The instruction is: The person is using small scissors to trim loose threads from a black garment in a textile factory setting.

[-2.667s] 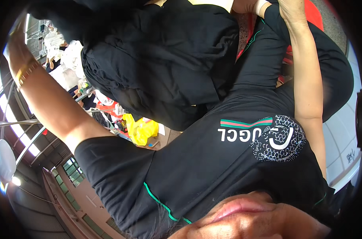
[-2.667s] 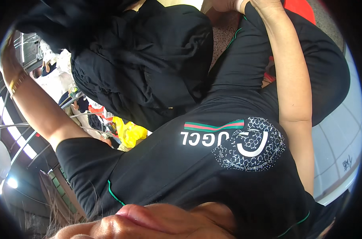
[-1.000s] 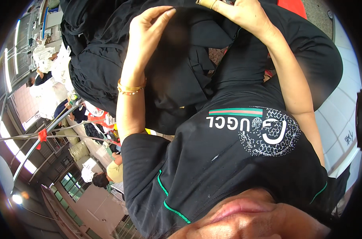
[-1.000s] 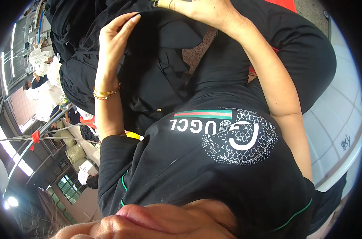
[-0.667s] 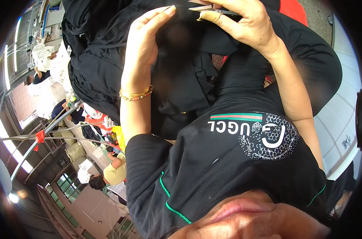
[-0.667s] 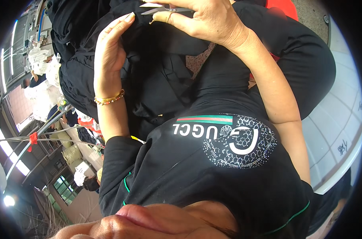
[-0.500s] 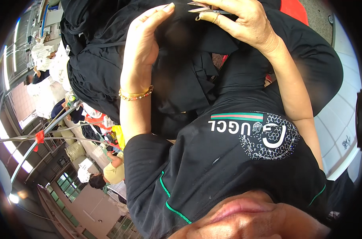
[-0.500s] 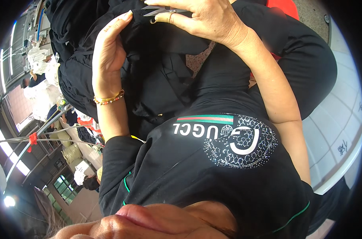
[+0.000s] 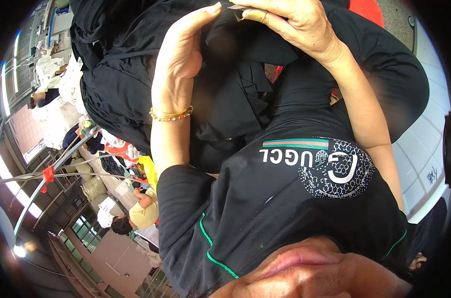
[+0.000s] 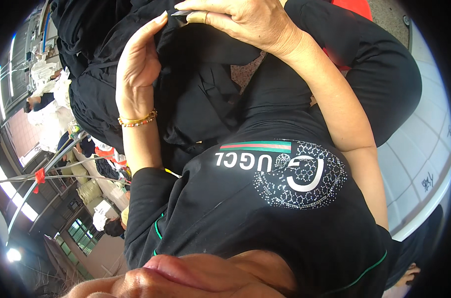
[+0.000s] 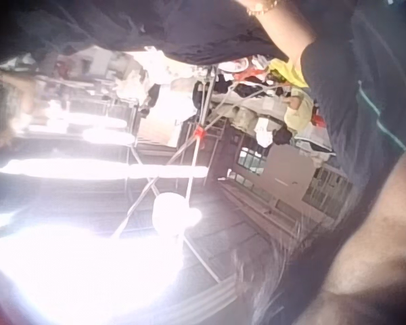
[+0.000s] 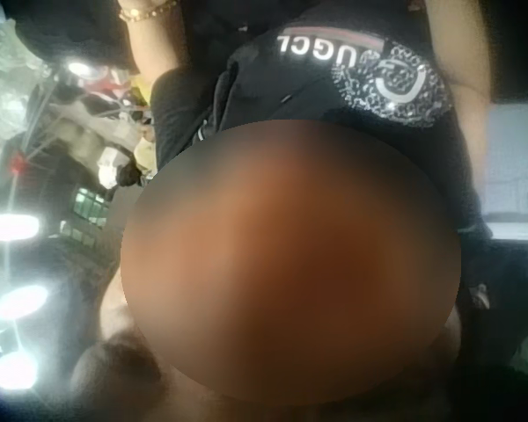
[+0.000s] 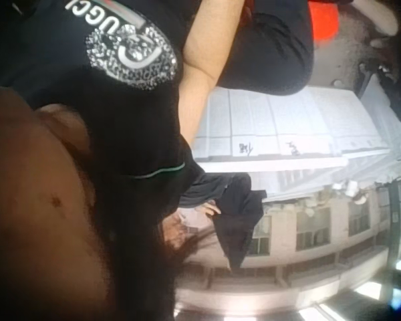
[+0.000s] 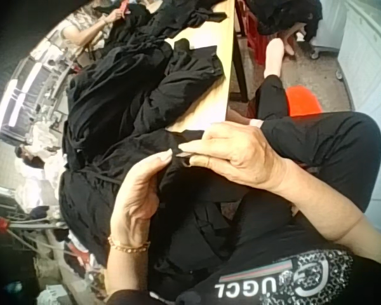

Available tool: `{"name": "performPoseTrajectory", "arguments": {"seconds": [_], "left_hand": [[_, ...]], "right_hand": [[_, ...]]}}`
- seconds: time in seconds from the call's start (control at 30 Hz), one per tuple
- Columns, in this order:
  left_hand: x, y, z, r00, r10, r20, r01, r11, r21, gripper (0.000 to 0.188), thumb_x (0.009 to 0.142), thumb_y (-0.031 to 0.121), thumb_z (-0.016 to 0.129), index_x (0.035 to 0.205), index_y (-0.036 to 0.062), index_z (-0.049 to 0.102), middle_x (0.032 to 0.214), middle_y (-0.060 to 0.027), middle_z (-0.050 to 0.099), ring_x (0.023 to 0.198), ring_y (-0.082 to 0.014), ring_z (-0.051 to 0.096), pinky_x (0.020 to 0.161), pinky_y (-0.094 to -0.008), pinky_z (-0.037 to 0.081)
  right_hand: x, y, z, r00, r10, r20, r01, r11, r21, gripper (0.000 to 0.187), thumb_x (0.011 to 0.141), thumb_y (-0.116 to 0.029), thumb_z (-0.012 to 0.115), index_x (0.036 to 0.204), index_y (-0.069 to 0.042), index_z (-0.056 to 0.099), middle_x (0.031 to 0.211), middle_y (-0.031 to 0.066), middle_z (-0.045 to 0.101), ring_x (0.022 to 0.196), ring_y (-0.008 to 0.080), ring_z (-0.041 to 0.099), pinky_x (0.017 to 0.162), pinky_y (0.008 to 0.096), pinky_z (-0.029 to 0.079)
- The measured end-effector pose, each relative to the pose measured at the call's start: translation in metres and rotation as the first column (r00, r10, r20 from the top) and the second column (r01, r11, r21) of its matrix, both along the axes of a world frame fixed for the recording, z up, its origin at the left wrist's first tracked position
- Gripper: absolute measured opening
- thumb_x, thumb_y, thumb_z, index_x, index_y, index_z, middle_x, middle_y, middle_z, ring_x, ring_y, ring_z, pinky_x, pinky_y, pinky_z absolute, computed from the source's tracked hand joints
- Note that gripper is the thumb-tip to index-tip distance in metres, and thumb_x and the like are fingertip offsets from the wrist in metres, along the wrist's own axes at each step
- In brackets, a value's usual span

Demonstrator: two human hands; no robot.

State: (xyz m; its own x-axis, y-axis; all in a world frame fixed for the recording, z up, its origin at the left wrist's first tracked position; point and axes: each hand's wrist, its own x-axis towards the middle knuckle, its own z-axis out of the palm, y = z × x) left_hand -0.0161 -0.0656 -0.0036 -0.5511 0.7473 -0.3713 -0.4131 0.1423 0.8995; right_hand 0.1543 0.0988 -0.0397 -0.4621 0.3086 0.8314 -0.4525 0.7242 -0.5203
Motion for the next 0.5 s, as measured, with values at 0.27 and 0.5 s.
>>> {"name": "performPoseTrajectory", "arguments": {"seconds": [0.27,0.5], "left_hand": [[0.014,-0.005,0.021,0.933,-0.203,-0.299,0.205,0.978,-0.023,0.022,0.095,0.009,0.072,0.115,-0.0001,0.075,0.110,-0.0067,0.076,0.105,-0.0134,0.069,0.102,-0.0271,0.047],[0.006,-0.027,0.032,0.843,-0.222,-0.491,0.216,0.974,-0.070,0.024,0.098,0.009,0.070,0.119,-0.0013,0.073,0.107,-0.0050,0.075,0.099,-0.0094,0.068,0.092,-0.0225,0.052]], "right_hand": [[0.015,-0.011,0.026,0.834,0.404,0.377,-0.111,0.791,-0.601,0.023,0.092,-0.018,0.081,0.102,0.002,0.074,0.085,-0.0013,0.065,0.077,0.0057,0.055,0.069,0.0246,0.048],[0.025,0.022,0.017,0.829,0.454,0.327,-0.126,0.720,-0.682,0.010,0.096,-0.008,0.073,0.092,0.001,0.071,0.076,-0.0097,0.056,0.067,-0.0002,0.044,0.059,0.0199,0.036]]}}
